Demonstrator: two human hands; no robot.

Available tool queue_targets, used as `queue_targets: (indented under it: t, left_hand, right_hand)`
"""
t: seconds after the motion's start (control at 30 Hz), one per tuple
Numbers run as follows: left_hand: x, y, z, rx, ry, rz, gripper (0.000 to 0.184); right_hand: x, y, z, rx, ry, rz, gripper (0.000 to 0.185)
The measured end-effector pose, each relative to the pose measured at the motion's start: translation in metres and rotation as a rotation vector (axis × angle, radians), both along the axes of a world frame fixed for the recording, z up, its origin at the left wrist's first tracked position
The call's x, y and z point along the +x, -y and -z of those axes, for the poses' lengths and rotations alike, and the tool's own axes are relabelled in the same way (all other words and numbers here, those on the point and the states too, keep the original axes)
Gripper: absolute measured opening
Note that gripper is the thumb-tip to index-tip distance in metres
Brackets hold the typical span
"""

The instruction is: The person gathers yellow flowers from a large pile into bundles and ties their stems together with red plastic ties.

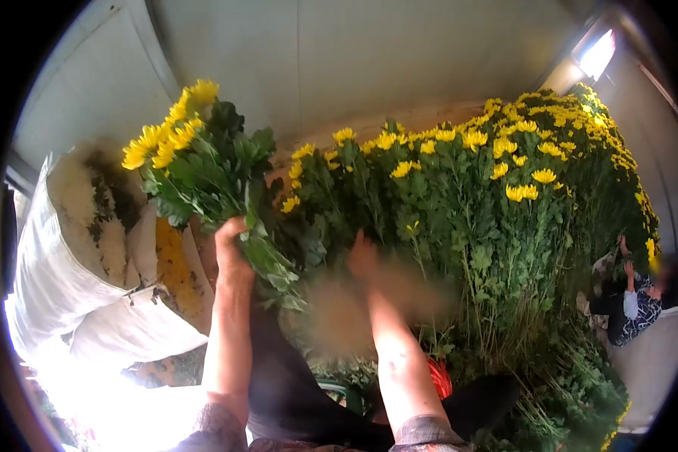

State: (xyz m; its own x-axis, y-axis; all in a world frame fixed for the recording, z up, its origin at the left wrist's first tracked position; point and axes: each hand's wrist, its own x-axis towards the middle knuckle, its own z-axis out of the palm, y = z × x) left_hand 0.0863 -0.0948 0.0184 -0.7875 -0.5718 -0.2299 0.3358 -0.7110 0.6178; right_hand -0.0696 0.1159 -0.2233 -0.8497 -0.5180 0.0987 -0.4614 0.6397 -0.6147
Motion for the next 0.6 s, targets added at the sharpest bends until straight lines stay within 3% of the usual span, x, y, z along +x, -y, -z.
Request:
queue_targets:
  t: [0.07,0.13,0.17,0.23,0.33,0.47,0.57,0.6]
  left_hand:
    - [-0.001,0.0,0.002,-0.039,-0.017,0.037,0.035]
    - [-0.001,0.001,-0.001,-0.057,-0.01,0.023,0.035]
    - [0.002,0.001,-0.004,-0.03,-0.008,0.036,0.036]
    - [0.003,0.003,0.005,0.0,-0.036,0.055,0.038]
    - [0.001,0.0,-0.006,0.007,-0.083,0.062,0.036]
    - [-0.002,-0.002,0.0,0.025,-0.165,0.103,0.036]
    - [-0.002,-0.005,0.001,-0.006,-0.011,0.134,0.034]
    - [-0.002,-0.007,-0.003,-0.047,0.026,0.149,0.033]
  right_hand:
    - [-0.011,-0.007,0.069,0.105,0.438,0.12,0.04]
    - [0.002,-0.006,0.07,-0.27,0.32,-0.153,0.046]
    - [0.002,-0.014,0.07,-0.287,0.299,-0.157,0.042]
    - [0.022,-0.01,-0.022,-0.319,0.257,-0.165,0.038]
    - [0.017,-0.027,-0.026,-0.197,0.211,0.199,0.037]
    - [0.013,-0.048,-0.049,-0.254,0.173,0.292,0.039]
    - [0.019,-0.048,-0.082,-0.281,0.179,0.288,0.039]
    - [0.019,-0.049,-0.109,-0.158,0.198,0.249,0.045]
